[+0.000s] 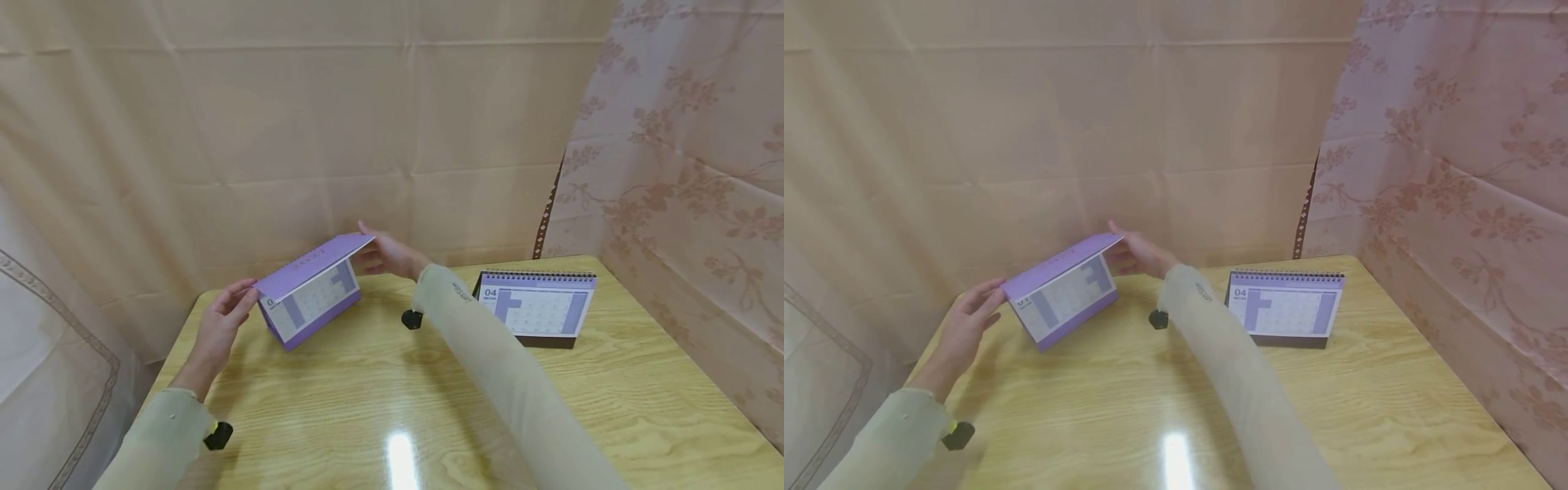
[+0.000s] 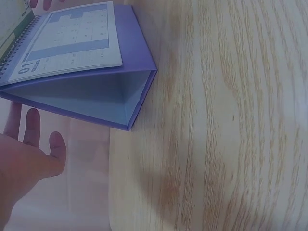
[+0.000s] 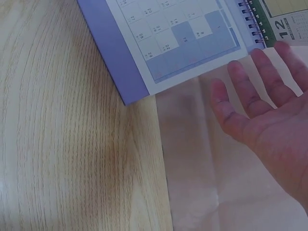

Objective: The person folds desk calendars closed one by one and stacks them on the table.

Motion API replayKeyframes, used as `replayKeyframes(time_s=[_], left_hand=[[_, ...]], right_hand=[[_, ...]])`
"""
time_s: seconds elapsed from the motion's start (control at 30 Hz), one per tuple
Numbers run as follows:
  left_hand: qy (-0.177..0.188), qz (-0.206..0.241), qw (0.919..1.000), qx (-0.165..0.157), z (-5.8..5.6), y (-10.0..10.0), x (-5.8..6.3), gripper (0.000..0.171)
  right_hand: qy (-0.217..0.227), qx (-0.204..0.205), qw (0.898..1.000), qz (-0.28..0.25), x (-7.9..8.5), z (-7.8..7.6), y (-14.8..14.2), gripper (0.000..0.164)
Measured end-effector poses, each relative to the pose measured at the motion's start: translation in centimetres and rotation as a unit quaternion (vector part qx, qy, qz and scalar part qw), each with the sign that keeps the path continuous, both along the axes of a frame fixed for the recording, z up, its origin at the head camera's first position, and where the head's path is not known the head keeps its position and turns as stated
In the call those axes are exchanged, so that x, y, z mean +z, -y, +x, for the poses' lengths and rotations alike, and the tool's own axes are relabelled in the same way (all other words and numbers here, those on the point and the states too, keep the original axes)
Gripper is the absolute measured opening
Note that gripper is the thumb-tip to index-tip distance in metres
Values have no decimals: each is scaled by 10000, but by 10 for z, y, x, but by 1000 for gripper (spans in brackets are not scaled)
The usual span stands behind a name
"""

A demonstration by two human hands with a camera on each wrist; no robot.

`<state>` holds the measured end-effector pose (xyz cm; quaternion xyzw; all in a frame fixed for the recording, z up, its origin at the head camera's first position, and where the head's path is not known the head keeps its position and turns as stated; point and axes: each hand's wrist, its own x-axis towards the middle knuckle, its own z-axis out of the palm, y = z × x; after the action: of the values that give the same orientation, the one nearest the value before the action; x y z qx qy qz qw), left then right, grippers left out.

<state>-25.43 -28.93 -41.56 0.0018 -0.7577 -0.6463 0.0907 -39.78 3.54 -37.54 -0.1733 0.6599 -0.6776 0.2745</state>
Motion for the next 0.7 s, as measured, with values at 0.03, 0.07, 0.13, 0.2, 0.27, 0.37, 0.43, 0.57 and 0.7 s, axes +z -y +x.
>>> replayKeyframes(time_s=[0.03,0.07,0.13,0.2,0.27,0.37,0.43,0.57,0.7], left_hand=[[5,-4,10000,36,0,0,0,49],[12,-9,10000,70,1,0,0,49],[24,12,9999,97,1,1,-1,48],[24,-27,9999,103,2,1,-1,48],[2,-159,9998,84,2,1,0,47],[-38,-333,9994,81,1,1,0,44],[-43,-423,9991,95,1,0,0,42],[-11,-377,9992,137,1,0,0,38],[19,-319,9994,157,1,2,0,37]], right_hand=[[14,7,10000,-32,-1,0,0,69],[27,16,10000,-67,-1,0,0,69],[52,56,9998,-157,-1,1,0,69],[98,68,9996,-252,-1,3,-1,69],[132,92,9994,-307,-1,4,-2,69],[156,176,9993,-306,-2,6,-3,69],[127,275,9992,-270,-2,6,-3,69],[40,430,9989,-199,-3,5,-4,66],[22,370,9993,-70,-6,3,-5,55]])
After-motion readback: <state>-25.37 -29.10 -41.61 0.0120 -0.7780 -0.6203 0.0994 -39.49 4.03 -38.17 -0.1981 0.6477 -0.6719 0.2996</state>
